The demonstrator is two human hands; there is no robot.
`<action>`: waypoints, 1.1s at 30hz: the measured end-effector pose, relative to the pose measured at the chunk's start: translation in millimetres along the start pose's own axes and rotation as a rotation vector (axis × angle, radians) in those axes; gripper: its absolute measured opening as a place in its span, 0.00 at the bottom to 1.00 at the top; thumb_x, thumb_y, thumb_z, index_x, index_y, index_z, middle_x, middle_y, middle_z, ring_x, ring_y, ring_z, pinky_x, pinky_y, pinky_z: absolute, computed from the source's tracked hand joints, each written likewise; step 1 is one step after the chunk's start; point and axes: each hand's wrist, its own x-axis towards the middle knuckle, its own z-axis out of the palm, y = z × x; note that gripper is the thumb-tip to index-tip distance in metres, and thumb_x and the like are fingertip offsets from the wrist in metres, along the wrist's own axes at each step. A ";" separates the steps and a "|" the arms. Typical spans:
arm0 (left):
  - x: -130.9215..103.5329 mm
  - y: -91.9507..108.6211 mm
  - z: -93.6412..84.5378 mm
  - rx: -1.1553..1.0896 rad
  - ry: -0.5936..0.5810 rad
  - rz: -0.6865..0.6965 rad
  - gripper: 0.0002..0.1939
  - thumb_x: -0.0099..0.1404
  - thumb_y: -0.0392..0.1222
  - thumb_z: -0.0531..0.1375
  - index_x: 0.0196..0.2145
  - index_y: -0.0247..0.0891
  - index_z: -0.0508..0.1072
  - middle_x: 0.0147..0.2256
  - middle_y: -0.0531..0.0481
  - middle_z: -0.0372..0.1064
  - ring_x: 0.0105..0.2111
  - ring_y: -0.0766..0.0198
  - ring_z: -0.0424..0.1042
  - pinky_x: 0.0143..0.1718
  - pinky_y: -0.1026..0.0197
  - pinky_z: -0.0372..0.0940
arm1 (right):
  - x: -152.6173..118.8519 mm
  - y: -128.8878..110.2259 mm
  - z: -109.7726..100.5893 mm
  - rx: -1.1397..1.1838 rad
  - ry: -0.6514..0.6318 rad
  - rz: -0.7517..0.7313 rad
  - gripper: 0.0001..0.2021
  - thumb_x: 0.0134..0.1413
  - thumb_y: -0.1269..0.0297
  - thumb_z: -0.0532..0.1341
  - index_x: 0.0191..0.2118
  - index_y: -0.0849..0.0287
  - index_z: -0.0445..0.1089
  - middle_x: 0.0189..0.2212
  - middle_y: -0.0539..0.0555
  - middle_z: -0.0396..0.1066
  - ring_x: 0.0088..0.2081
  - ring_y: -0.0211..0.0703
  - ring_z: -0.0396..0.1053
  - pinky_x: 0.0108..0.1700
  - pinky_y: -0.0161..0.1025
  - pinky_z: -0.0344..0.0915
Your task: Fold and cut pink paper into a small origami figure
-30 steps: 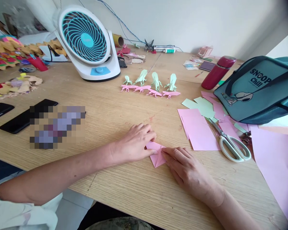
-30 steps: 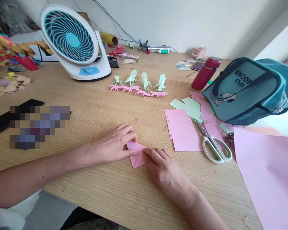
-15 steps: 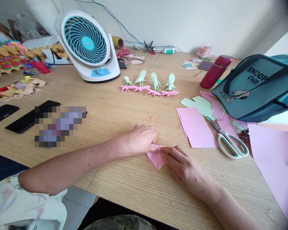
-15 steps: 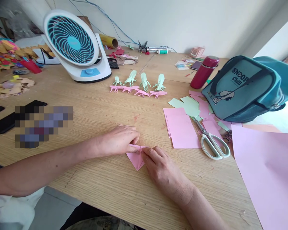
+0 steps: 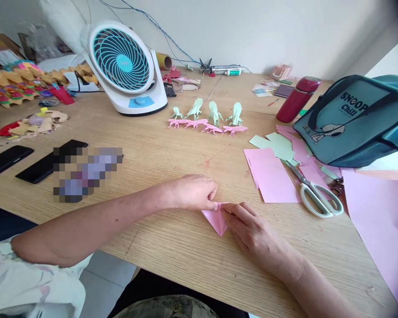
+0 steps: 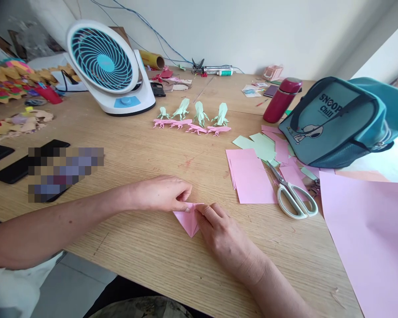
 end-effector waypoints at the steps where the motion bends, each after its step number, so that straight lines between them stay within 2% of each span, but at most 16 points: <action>1: -0.2 -0.3 0.5 -0.015 0.000 -0.003 0.13 0.64 0.52 0.60 0.33 0.39 0.71 0.33 0.51 0.74 0.30 0.63 0.68 0.28 0.62 0.52 | -0.6 0.1 0.9 -0.013 -0.003 -0.007 0.18 0.65 0.77 0.51 0.57 0.64 0.65 0.49 0.65 0.68 0.46 0.53 0.69 0.44 0.49 0.75; 4: 2.2 -3.3 2.7 -0.031 0.044 -0.021 0.12 0.62 0.49 0.61 0.38 0.39 0.73 0.37 0.49 0.76 0.34 0.61 0.71 0.29 0.63 0.53 | -2.6 -0.3 3.2 -0.051 0.000 -0.021 0.16 0.65 0.77 0.50 0.56 0.68 0.65 0.47 0.66 0.69 0.45 0.53 0.69 0.43 0.49 0.75; 8: 8.7 -9.7 4.4 -0.022 0.081 0.002 0.08 0.61 0.44 0.61 0.32 0.39 0.77 0.32 0.50 0.76 0.32 0.62 0.70 0.28 0.63 0.53 | -3.5 -3.1 1.9 -0.003 0.039 -0.009 0.14 0.65 0.77 0.50 0.51 0.64 0.68 0.44 0.63 0.70 0.43 0.50 0.69 0.43 0.48 0.75; 12: 16.3 -14.7 7.1 -0.150 0.131 0.079 0.08 0.61 0.39 0.60 0.27 0.37 0.77 0.29 0.52 0.76 0.28 0.67 0.69 0.29 0.64 0.55 | -3.1 -3.8 -2.2 0.050 0.058 0.041 0.14 0.66 0.76 0.50 0.50 0.61 0.69 0.46 0.61 0.70 0.43 0.49 0.70 0.45 0.48 0.74; 17: 28.5 -21.5 11.2 -0.281 0.127 0.106 0.11 0.61 0.42 0.61 0.24 0.36 0.77 0.23 0.54 0.72 0.25 0.69 0.66 0.27 0.66 0.53 | -2.6 -0.4 -4.4 0.025 0.060 0.015 0.15 0.66 0.76 0.51 0.51 0.60 0.70 0.48 0.61 0.72 0.42 0.50 0.70 0.43 0.49 0.73; 22: 37.3 -29.2 13.4 -0.350 0.112 0.116 0.09 0.57 0.44 0.65 0.25 0.36 0.76 0.24 0.54 0.72 0.27 0.68 0.68 0.27 0.66 0.54 | -1.7 0.1 -4.1 0.013 0.059 0.020 0.14 0.65 0.76 0.52 0.51 0.60 0.70 0.48 0.61 0.72 0.42 0.50 0.69 0.42 0.48 0.74; 27: 39.3 -25.1 12.6 -0.295 0.111 0.096 0.09 0.53 0.42 0.67 0.22 0.36 0.73 0.23 0.55 0.71 0.25 0.68 0.67 0.24 0.66 0.52 | -1.1 0.6 -4.7 0.018 0.066 0.023 0.14 0.65 0.75 0.52 0.51 0.59 0.70 0.48 0.61 0.73 0.42 0.49 0.69 0.43 0.48 0.74; 33: 40.7 -13.7 3.8 -0.195 0.075 0.048 0.11 0.50 0.42 0.69 0.20 0.37 0.72 0.19 0.57 0.68 0.21 0.70 0.63 0.24 0.64 0.52 | -0.9 1.5 -6.0 0.021 0.059 0.011 0.17 0.64 0.77 0.53 0.55 0.58 0.68 0.48 0.60 0.73 0.43 0.49 0.70 0.43 0.47 0.75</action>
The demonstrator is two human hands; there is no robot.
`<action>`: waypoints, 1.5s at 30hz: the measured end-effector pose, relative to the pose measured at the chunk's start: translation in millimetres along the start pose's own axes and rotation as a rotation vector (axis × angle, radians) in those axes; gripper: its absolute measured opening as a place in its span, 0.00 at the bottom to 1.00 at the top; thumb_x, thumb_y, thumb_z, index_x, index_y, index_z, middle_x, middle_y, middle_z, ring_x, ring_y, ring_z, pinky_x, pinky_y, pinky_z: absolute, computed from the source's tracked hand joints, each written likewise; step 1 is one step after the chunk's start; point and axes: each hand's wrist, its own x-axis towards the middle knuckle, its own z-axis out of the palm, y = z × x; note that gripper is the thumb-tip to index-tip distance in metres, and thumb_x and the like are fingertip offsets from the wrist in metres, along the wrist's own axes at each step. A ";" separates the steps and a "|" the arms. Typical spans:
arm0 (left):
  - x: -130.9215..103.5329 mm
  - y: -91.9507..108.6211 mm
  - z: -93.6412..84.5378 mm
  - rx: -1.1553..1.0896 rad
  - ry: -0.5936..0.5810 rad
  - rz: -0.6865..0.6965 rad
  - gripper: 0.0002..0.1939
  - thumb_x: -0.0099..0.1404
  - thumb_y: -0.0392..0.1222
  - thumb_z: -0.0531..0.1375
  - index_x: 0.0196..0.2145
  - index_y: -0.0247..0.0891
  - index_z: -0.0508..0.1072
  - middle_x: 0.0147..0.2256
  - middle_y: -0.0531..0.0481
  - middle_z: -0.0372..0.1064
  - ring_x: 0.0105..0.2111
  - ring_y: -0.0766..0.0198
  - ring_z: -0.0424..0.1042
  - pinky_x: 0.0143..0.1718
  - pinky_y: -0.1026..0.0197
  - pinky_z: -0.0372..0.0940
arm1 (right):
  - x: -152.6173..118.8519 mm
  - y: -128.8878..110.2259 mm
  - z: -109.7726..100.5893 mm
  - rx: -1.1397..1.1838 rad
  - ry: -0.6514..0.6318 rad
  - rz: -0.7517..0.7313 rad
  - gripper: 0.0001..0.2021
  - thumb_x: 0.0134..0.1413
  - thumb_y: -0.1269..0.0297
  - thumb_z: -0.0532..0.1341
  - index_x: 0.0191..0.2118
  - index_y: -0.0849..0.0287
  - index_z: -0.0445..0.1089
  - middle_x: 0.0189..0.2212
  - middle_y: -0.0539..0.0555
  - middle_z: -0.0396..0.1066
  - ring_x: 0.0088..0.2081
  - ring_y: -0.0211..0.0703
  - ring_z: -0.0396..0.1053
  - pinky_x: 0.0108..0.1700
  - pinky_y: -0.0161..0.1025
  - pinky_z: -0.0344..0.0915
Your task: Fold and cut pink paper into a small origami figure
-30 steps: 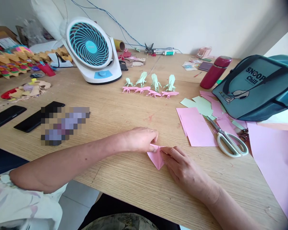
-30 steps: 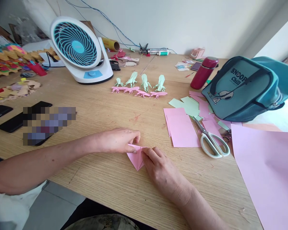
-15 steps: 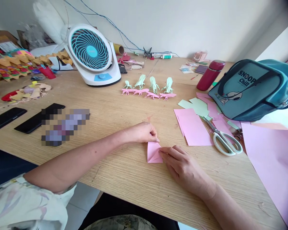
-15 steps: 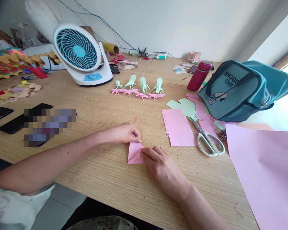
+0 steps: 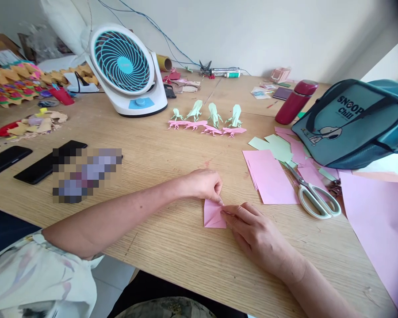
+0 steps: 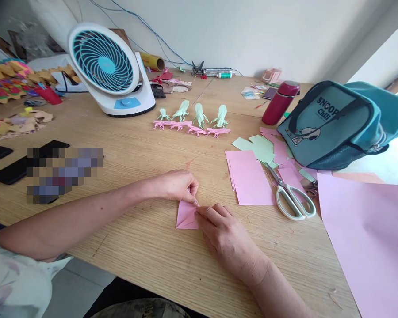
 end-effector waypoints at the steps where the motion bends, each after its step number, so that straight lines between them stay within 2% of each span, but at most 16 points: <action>1: 0.4 1.0 -0.7 0.016 -0.007 0.003 0.10 0.50 0.42 0.69 0.20 0.37 0.72 0.19 0.57 0.67 0.21 0.70 0.63 0.24 0.64 0.52 | 0.1 0.0 -0.2 -0.002 -0.001 -0.004 0.17 0.64 0.77 0.53 0.55 0.58 0.68 0.48 0.60 0.73 0.43 0.49 0.70 0.43 0.47 0.75; 4: -0.7 2.1 1.2 0.049 -0.007 0.000 0.10 0.52 0.43 0.68 0.21 0.38 0.72 0.21 0.56 0.69 0.23 0.68 0.65 0.25 0.63 0.52 | 0.4 -0.3 -0.3 -0.005 -0.007 -0.011 0.16 0.64 0.77 0.53 0.54 0.60 0.69 0.47 0.61 0.73 0.42 0.51 0.70 0.42 0.48 0.75; 6: -5.2 2.6 6.9 0.068 0.045 0.001 0.09 0.53 0.43 0.68 0.23 0.38 0.72 0.24 0.54 0.71 0.26 0.66 0.67 0.26 0.63 0.53 | 0.3 -0.6 0.0 0.001 -0.012 -0.004 0.16 0.64 0.77 0.53 0.54 0.60 0.69 0.47 0.61 0.72 0.42 0.51 0.69 0.42 0.48 0.74; 9: -18.1 3.5 21.2 0.122 0.229 0.057 0.08 0.57 0.41 0.67 0.25 0.37 0.72 0.29 0.53 0.73 0.30 0.64 0.68 0.28 0.63 0.55 | 0.1 -0.9 0.3 0.022 -0.016 0.009 0.17 0.65 0.77 0.53 0.56 0.58 0.68 0.47 0.61 0.72 0.42 0.51 0.69 0.42 0.48 0.74; 12: -33.5 2.2 37.2 0.159 0.444 0.180 0.07 0.61 0.39 0.65 0.27 0.37 0.72 0.32 0.51 0.73 0.34 0.62 0.69 0.35 0.61 0.59 | 0.3 -1.3 0.0 0.025 -0.031 0.019 0.17 0.66 0.76 0.51 0.55 0.59 0.69 0.46 0.60 0.72 0.41 0.50 0.68 0.42 0.48 0.74; 15: -45.2 -3.2 49.4 0.046 0.526 0.247 0.07 0.65 0.40 0.63 0.30 0.36 0.75 0.32 0.50 0.72 0.36 0.62 0.69 0.38 0.61 0.62 | 0.4 -1.7 -0.5 0.015 -0.038 0.019 0.16 0.66 0.75 0.51 0.54 0.61 0.69 0.46 0.61 0.72 0.41 0.50 0.68 0.42 0.48 0.74; 18: -51.4 -10.3 56.5 -0.074 0.571 0.327 0.07 0.67 0.40 0.61 0.34 0.37 0.78 0.33 0.49 0.73 0.37 0.63 0.70 0.40 0.61 0.64 | -0.3 -2.0 -0.2 0.014 -0.034 0.017 0.17 0.66 0.75 0.50 0.55 0.60 0.69 0.46 0.61 0.73 0.41 0.49 0.68 0.42 0.49 0.74; 21: -54.0 -15.4 60.8 -0.087 0.610 0.426 0.10 0.70 0.39 0.57 0.39 0.38 0.79 0.34 0.48 0.74 0.39 0.63 0.69 0.43 0.60 0.64 | -2.0 -1.5 1.0 0.012 -0.037 0.029 0.18 0.67 0.74 0.50 0.56 0.59 0.68 0.47 0.61 0.72 0.42 0.49 0.68 0.44 0.49 0.74; 30: -57.5 -22.9 65.9 0.267 0.714 0.653 0.10 0.70 0.38 0.57 0.47 0.37 0.76 0.37 0.47 0.77 0.38 0.63 0.71 0.41 0.59 0.65 | -1.8 -0.8 0.3 0.003 -0.079 0.024 0.17 0.67 0.74 0.50 0.57 0.61 0.67 0.48 0.62 0.71 0.40 0.49 0.66 0.43 0.49 0.72; 35: -55.0 -29.2 63.6 0.446 0.779 0.819 0.08 0.70 0.34 0.58 0.44 0.37 0.75 0.40 0.48 0.78 0.41 0.63 0.74 0.42 0.59 0.67 | -3.9 3.7 -3.4 -0.057 -0.098 -0.024 0.16 0.66 0.74 0.50 0.54 0.63 0.69 0.50 0.63 0.71 0.39 0.49 0.66 0.43 0.49 0.71; 39: -51.2 -34.9 59.4 0.541 0.773 0.952 0.08 0.69 0.32 0.57 0.44 0.35 0.75 0.41 0.46 0.78 0.42 0.63 0.76 0.41 0.59 0.70 | -6.1 8.9 -6.8 -0.108 -0.124 -0.073 0.16 0.67 0.74 0.50 0.55 0.67 0.68 0.51 0.65 0.71 0.39 0.49 0.66 0.42 0.49 0.70; 45: -49.0 -38.6 57.4 0.602 0.721 1.020 0.08 0.69 0.33 0.57 0.41 0.32 0.76 0.46 0.42 0.77 0.45 0.59 0.76 0.41 0.59 0.72 | -7.3 14.0 -9.1 -0.146 -0.099 -0.096 0.15 0.67 0.73 0.50 0.51 0.66 0.71 0.52 0.65 0.72 0.39 0.48 0.68 0.42 0.47 0.68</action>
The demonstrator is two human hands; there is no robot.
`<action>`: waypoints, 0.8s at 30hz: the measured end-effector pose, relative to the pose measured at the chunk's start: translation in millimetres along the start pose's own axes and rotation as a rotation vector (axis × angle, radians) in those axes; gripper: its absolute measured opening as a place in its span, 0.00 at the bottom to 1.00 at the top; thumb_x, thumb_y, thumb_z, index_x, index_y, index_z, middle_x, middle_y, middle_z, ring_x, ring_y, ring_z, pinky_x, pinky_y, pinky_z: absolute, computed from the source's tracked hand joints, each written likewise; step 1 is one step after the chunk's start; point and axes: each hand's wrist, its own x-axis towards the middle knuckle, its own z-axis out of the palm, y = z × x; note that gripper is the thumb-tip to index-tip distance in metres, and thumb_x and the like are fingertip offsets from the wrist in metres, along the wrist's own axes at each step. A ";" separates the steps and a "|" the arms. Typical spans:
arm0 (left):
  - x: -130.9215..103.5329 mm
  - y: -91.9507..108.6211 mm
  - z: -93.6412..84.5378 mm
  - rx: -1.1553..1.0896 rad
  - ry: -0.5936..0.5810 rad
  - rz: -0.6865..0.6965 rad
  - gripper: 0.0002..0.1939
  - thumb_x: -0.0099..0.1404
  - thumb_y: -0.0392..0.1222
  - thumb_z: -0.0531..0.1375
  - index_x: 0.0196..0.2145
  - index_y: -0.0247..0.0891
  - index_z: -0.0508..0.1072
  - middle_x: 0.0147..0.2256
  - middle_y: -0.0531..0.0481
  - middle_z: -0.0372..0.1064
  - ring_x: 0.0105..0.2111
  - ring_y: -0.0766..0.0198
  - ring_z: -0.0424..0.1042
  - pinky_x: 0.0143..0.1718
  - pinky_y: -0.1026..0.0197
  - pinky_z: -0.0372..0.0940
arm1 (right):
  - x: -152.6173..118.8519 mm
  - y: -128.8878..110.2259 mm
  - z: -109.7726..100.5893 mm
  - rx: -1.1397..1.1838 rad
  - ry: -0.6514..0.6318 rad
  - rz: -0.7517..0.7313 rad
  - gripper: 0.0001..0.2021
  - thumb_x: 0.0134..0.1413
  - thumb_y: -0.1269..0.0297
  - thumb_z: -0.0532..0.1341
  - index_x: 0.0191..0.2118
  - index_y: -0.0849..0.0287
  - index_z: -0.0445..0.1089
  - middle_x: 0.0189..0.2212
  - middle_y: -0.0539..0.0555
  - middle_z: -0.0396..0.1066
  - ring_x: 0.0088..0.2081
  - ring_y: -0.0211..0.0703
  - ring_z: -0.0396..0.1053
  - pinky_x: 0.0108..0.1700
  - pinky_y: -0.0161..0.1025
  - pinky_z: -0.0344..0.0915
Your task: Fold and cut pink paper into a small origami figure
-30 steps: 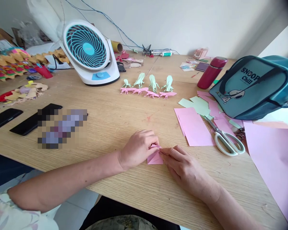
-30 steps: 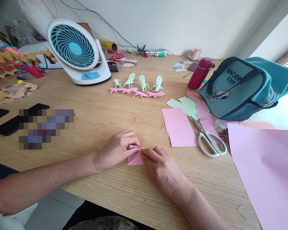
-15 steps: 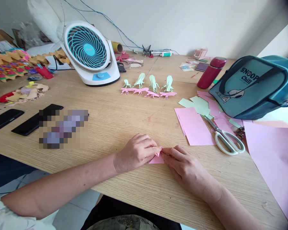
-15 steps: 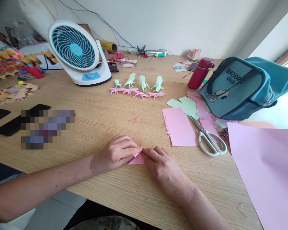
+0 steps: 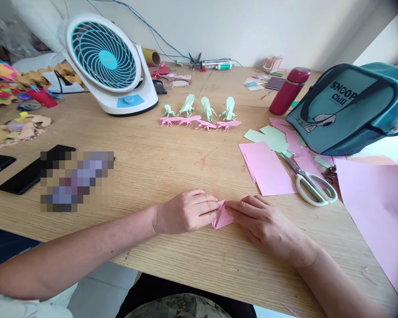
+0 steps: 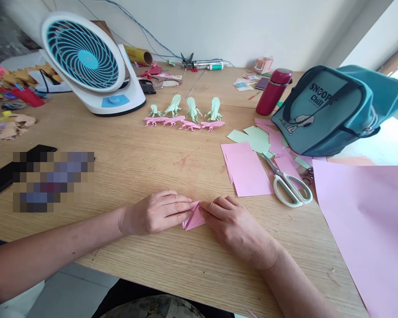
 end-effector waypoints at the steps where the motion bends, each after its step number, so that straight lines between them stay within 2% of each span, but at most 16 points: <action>1: 0.4 -0.1 0.0 -0.004 0.000 0.002 0.08 0.70 0.33 0.56 0.41 0.33 0.77 0.46 0.42 0.77 0.46 0.59 0.76 0.41 0.59 0.72 | -0.2 1.0 -0.2 -0.004 0.005 -0.004 0.15 0.67 0.73 0.50 0.51 0.65 0.71 0.52 0.65 0.72 0.40 0.48 0.68 0.42 0.47 0.68; 6: 4.6 -0.4 0.1 -0.030 0.003 0.023 0.10 0.70 0.32 0.55 0.40 0.32 0.77 0.43 0.41 0.78 0.45 0.58 0.77 0.40 0.60 0.74 | 0.3 6.2 -1.3 -0.002 0.028 -0.015 0.13 0.65 0.75 0.52 0.46 0.65 0.74 0.50 0.64 0.74 0.41 0.48 0.69 0.41 0.47 0.67; 9: 6.0 0.5 0.4 -0.055 0.009 0.028 0.10 0.70 0.31 0.55 0.40 0.30 0.77 0.43 0.40 0.78 0.45 0.58 0.77 0.43 0.59 0.74 | 0.7 7.5 -2.1 -0.006 0.044 -0.019 0.13 0.65 0.76 0.52 0.45 0.65 0.74 0.50 0.63 0.74 0.40 0.47 0.69 0.41 0.46 0.67; 15: 4.9 2.2 0.4 -0.095 0.013 0.000 0.09 0.69 0.31 0.56 0.40 0.30 0.77 0.43 0.41 0.78 0.46 0.59 0.77 0.50 0.59 0.74 | 2.8 2.4 -1.1 -0.024 0.054 0.010 0.10 0.65 0.69 0.57 0.46 0.65 0.73 0.48 0.63 0.75 0.40 0.49 0.69 0.41 0.47 0.67; 19: 3.7 2.3 0.5 -0.127 0.014 0.001 0.09 0.68 0.30 0.58 0.42 0.27 0.77 0.45 0.39 0.77 0.48 0.56 0.76 0.51 0.58 0.74 | 3.1 -2.9 0.4 0.003 0.065 0.044 0.08 0.65 0.73 0.57 0.44 0.66 0.73 0.44 0.64 0.75 0.40 0.48 0.69 0.40 0.46 0.68; 24: 1.1 3.7 0.8 -0.105 0.018 0.005 0.09 0.68 0.31 0.57 0.41 0.28 0.77 0.44 0.38 0.78 0.47 0.55 0.77 0.48 0.57 0.75 | -3.2 -6.5 0.9 0.044 0.022 -0.008 0.10 0.65 0.77 0.53 0.41 0.66 0.72 0.41 0.64 0.74 0.42 0.50 0.69 0.42 0.47 0.69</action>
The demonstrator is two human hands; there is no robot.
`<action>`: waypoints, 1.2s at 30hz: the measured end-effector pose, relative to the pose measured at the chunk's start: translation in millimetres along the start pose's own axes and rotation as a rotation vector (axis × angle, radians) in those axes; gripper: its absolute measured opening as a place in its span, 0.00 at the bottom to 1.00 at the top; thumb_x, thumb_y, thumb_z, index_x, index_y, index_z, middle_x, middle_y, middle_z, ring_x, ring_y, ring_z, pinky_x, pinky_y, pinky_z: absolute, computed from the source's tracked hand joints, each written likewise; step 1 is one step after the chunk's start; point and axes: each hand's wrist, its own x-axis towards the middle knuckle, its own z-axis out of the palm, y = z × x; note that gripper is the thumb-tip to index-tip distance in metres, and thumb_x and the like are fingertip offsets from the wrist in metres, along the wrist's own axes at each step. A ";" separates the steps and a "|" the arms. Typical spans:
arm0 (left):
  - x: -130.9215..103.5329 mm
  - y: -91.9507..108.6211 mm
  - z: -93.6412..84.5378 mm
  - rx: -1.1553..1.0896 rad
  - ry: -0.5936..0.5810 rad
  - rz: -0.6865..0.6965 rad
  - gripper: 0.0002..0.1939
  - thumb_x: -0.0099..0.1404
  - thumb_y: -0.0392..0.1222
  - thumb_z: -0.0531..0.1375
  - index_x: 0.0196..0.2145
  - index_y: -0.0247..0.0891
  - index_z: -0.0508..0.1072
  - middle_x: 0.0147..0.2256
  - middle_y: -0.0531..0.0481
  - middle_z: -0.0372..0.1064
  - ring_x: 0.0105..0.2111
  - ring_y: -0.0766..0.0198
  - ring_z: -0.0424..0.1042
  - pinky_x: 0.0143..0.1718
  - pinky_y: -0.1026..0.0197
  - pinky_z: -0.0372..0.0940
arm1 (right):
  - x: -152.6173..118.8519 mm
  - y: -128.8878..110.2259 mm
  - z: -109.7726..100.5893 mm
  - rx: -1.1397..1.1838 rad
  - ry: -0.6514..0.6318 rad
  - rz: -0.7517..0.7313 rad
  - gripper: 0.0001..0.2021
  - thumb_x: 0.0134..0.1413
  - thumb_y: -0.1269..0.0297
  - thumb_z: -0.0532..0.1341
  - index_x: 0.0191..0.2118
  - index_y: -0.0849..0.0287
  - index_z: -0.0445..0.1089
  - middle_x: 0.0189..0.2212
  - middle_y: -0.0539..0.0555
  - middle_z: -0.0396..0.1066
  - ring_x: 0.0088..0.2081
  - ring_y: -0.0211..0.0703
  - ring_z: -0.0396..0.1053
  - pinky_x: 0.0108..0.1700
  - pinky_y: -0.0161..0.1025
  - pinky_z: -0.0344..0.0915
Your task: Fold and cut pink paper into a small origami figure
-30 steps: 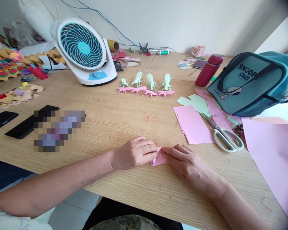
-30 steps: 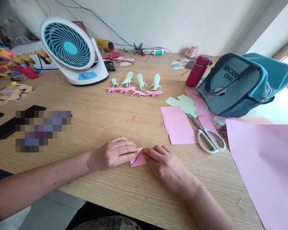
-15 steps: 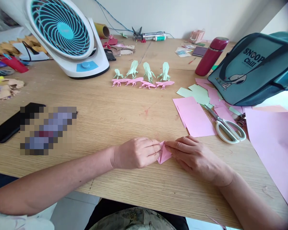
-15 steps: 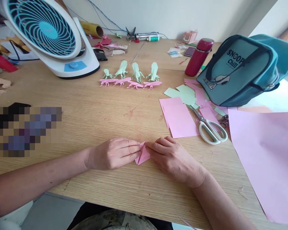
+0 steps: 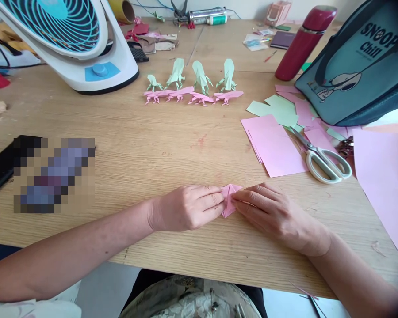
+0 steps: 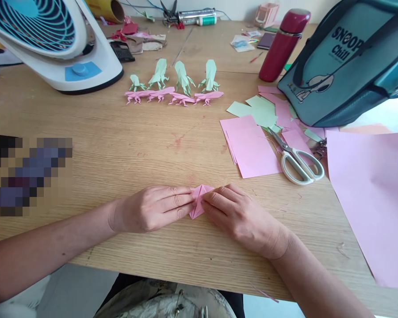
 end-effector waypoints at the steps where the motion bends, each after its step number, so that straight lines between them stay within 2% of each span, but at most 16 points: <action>1: -0.1 0.2 0.1 0.005 -0.002 0.000 0.08 0.68 0.32 0.57 0.40 0.29 0.77 0.44 0.39 0.78 0.47 0.56 0.77 0.47 0.58 0.76 | -1.3 -0.4 -0.1 0.007 -0.008 -0.007 0.10 0.65 0.77 0.53 0.41 0.66 0.72 0.40 0.63 0.74 0.43 0.50 0.69 0.43 0.47 0.69; 5: 2.3 0.2 0.3 0.016 -0.015 -0.001 0.08 0.69 0.33 0.58 0.38 0.32 0.78 0.43 0.40 0.78 0.46 0.58 0.77 0.46 0.59 0.76 | -4.7 -0.9 -0.2 0.041 -0.024 -0.014 0.12 0.66 0.77 0.52 0.45 0.66 0.71 0.44 0.64 0.74 0.48 0.53 0.69 0.44 0.50 0.69; 10: 3.9 0.8 -0.1 -0.019 -0.020 0.023 0.07 0.68 0.31 0.58 0.38 0.30 0.77 0.43 0.38 0.78 0.47 0.58 0.77 0.49 0.59 0.75 | -6.3 -0.5 -0.2 0.075 -0.045 -0.018 0.13 0.66 0.78 0.50 0.48 0.67 0.70 0.50 0.65 0.72 0.50 0.53 0.69 0.46 0.51 0.70; 14: -1.0 2.0 -0.1 -0.040 -0.029 0.025 0.08 0.68 0.31 0.59 0.42 0.28 0.76 0.47 0.36 0.76 0.52 0.56 0.74 0.53 0.57 0.73 | -5.8 -1.8 -2.5 0.053 -0.039 -0.016 0.13 0.66 0.78 0.50 0.47 0.68 0.71 0.49 0.66 0.72 0.47 0.52 0.70 0.46 0.49 0.70; 18: -6.4 2.1 -0.8 -0.097 -0.047 0.021 0.11 0.67 0.29 0.58 0.46 0.28 0.75 0.47 0.37 0.76 0.53 0.54 0.73 0.53 0.57 0.73 | -5.7 -3.9 -4.1 0.037 -0.045 -0.019 0.13 0.66 0.77 0.50 0.46 0.68 0.71 0.46 0.66 0.73 0.44 0.51 0.70 0.45 0.49 0.69; 22: -10.0 2.5 -2.4 -0.147 -0.072 0.008 0.12 0.67 0.28 0.57 0.48 0.27 0.74 0.48 0.36 0.75 0.53 0.54 0.73 0.55 0.56 0.72 | -5.2 -5.8 -4.1 0.022 -0.034 -0.039 0.14 0.67 0.77 0.49 0.46 0.65 0.72 0.43 0.63 0.74 0.49 0.52 0.69 0.49 0.51 0.68; 25: -11.9 4.0 -2.7 -0.156 -0.094 -0.014 0.14 0.67 0.28 0.57 0.50 0.28 0.74 0.49 0.36 0.75 0.54 0.54 0.73 0.56 0.54 0.71 | -5.4 -7.6 -4.7 0.006 -0.047 -0.050 0.15 0.67 0.76 0.49 0.49 0.64 0.71 0.44 0.63 0.74 0.51 0.53 0.69 0.50 0.53 0.68; 30: -11.3 5.3 0.0 -0.197 -0.085 -0.048 0.13 0.67 0.29 0.58 0.50 0.28 0.74 0.49 0.36 0.75 0.54 0.54 0.72 0.57 0.53 0.70 | -8.2 -11.5 -3.1 0.028 -0.062 -0.053 0.16 0.67 0.76 0.49 0.51 0.68 0.70 0.51 0.67 0.71 0.51 0.55 0.68 0.48 0.52 0.69; 36: -11.6 3.6 1.2 -0.245 -0.045 -0.066 0.11 0.67 0.29 0.59 0.47 0.30 0.75 0.48 0.36 0.75 0.52 0.55 0.74 0.56 0.54 0.70 | -5.3 -18.0 -2.5 0.041 -0.053 -0.037 0.15 0.68 0.75 0.49 0.52 0.64 0.70 0.47 0.64 0.74 0.50 0.52 0.70 0.49 0.53 0.70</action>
